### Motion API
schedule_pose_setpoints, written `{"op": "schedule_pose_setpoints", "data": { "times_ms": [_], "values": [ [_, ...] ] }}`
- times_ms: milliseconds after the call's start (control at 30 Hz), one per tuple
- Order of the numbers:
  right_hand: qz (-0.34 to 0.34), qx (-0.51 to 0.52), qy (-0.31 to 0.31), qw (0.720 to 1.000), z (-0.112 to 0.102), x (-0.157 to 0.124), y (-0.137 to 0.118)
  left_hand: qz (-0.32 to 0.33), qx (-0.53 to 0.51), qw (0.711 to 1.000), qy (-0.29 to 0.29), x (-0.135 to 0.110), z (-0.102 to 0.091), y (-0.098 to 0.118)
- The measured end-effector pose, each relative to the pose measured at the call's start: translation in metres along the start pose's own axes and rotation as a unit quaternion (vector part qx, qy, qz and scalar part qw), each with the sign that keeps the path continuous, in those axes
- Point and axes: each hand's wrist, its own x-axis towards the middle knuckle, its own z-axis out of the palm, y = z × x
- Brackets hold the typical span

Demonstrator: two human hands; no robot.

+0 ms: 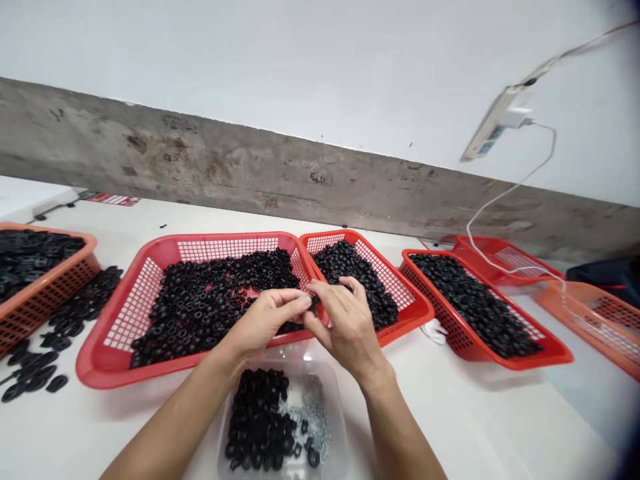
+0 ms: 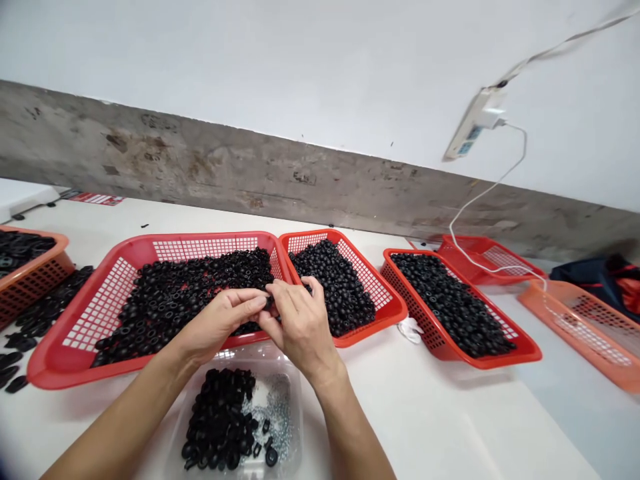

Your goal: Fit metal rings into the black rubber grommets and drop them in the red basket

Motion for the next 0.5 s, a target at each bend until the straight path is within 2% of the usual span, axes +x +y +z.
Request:
{"op": "schedule_pose_setpoints", "data": {
  "times_ms": [133,333,433,500],
  "values": [
    [-0.010,0.007,-0.017,1.000,0.0010,-0.0001,0.0016,0.002,0.002,1.000,0.015,0.0015,-0.0007,-0.0032],
    [0.011,0.046,-0.019,0.999,-0.0003,-0.0002,0.0015,0.008,-0.011,1.000,0.024,0.0030,0.0013,-0.0049],
    [0.055,0.124,-0.041,0.990,-0.0027,-0.0012,0.0029,0.012,-0.011,0.999,0.029,0.0028,0.0015,-0.0048],
    [0.111,0.210,-0.064,0.969,-0.0042,-0.0018,0.0047,0.015,-0.009,0.999,0.032,0.0025,0.0011,-0.0051]
  ]
}}
